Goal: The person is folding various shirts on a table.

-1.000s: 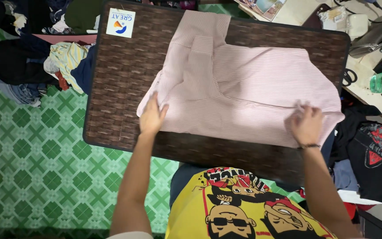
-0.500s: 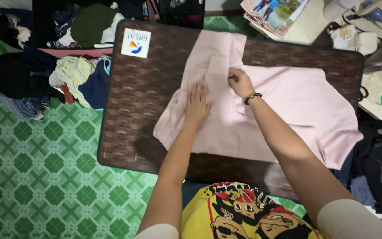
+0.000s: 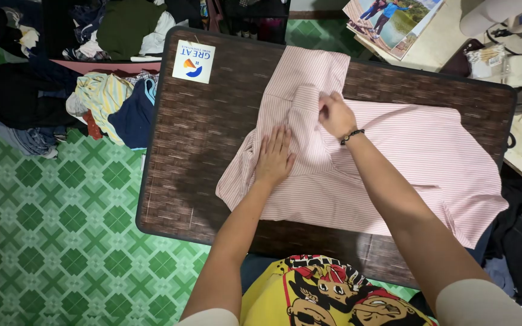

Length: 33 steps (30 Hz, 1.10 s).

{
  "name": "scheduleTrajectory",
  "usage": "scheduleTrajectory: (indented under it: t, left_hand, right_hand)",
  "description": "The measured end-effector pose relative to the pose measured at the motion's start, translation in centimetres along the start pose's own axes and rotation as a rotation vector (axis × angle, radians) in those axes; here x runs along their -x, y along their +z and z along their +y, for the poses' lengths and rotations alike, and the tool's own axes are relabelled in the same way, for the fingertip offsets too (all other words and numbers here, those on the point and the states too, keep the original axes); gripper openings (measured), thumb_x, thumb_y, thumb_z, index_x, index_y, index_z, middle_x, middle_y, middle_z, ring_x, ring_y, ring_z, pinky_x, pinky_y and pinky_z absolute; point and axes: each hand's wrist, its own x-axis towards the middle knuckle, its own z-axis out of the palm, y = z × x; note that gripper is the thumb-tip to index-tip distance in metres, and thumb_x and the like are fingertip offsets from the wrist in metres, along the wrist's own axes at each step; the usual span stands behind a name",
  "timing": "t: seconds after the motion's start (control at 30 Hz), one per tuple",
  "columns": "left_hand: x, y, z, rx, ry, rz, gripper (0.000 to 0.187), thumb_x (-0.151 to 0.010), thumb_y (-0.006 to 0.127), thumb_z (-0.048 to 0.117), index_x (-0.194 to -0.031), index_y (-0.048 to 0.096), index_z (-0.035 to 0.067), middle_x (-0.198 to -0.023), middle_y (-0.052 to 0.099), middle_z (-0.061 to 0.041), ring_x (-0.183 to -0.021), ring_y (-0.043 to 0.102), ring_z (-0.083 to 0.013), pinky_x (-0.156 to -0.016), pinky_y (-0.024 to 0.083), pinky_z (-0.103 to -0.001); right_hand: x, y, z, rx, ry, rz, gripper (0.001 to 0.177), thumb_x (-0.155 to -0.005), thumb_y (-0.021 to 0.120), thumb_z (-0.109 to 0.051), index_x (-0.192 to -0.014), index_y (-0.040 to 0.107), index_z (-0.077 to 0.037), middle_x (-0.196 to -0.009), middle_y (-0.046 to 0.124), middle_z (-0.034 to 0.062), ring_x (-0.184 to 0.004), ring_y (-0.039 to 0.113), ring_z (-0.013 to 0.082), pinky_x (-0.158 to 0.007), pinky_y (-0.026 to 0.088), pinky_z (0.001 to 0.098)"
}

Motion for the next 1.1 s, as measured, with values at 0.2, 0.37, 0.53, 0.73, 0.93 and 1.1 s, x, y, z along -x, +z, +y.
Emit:
scheduleTrajectory:
  t: [0.2,0.37,0.53,0.73,0.93,1.1]
  left_hand:
    - [0.1,-0.4,0.1,0.013,0.020,0.029,0.068,-0.103,0.050,0.038,-0.163,0.027,0.016,-0.171,0.020,-0.016,-0.160,0.015,-0.0326,-0.128,0.014,-0.055]
    - [0.0,-0.8,0.2,0.017,0.027,0.029,0.060,-0.103,0.052,0.037,-0.160,0.039,0.027,-0.170,0.021,-0.017,-0.158,0.016,-0.0336,-0.126,0.016,-0.056]
    - [0.0,-0.5,0.1,0.018,0.023,0.016,0.062,-0.103,0.052,0.038,-0.161,0.035,0.022,-0.170,0.020,-0.017,-0.159,0.016,-0.0341,-0.127,0.015,-0.057]
    - [-0.1,-0.2,0.1,0.022,-0.005,0.019,0.072,-0.102,0.051,0.038,-0.163,0.027,0.009,-0.172,0.020,-0.013,-0.160,0.015,-0.0310,-0.128,0.016,-0.054]
    - [-0.8,-1.3,0.4,0.122,-0.085,-0.036,0.078,-0.100,0.053,0.038,-0.163,0.019,0.005,-0.168,0.023,-0.014,-0.157,0.018,-0.0295,-0.125,0.018,-0.053]
    - [-8.0,0.2,-0.9,0.330,-0.357,-0.026,0.071,-0.100,0.059,0.039,-0.159,0.035,0.007,-0.142,0.055,-0.014,-0.134,0.046,-0.0307,-0.116,0.031,-0.050]
  right_hand:
    - [-1.7,-0.3,0.2,-0.168,-0.027,0.060,0.050,-0.089,0.066,-0.007,-0.139,0.062,-0.010,-0.110,0.058,0.0143,-0.094,0.068,0.0273,-0.089,0.056,0.0366]
    - [-3.4,-1.5,0.7,-0.212,-0.139,-0.073,0.057,-0.085,0.066,-0.008,-0.142,0.058,-0.006,-0.111,0.056,0.0149,-0.098,0.066,0.0254,-0.091,0.054,0.0337]
    - [-5.1,-3.6,-0.5,-0.052,-0.054,-0.357,0.069,-0.084,0.073,-0.016,-0.147,0.048,-0.004,-0.120,0.053,0.0220,-0.102,0.064,0.0310,-0.093,0.049,0.0363]
    - [-5.8,-6.2,-0.8,-0.268,0.251,-0.415,0.054,-0.085,0.065,-0.011,-0.139,0.061,-0.010,-0.103,0.071,0.0141,-0.079,0.072,0.0242,-0.064,0.060,0.0367]
    - [-4.9,-4.2,5.2,-0.785,0.265,-0.128,0.013,-0.092,0.064,-0.003,-0.105,0.066,-0.002,-0.096,0.071,0.0053,-0.083,0.073,0.0137,-0.069,0.063,0.0301]
    - [-3.4,-3.2,3.8,-0.880,0.311,-0.196,0.016,-0.091,0.072,-0.003,-0.096,0.060,-0.011,-0.087,0.061,-0.0032,-0.077,0.063,0.0067,-0.065,0.059,0.0257]
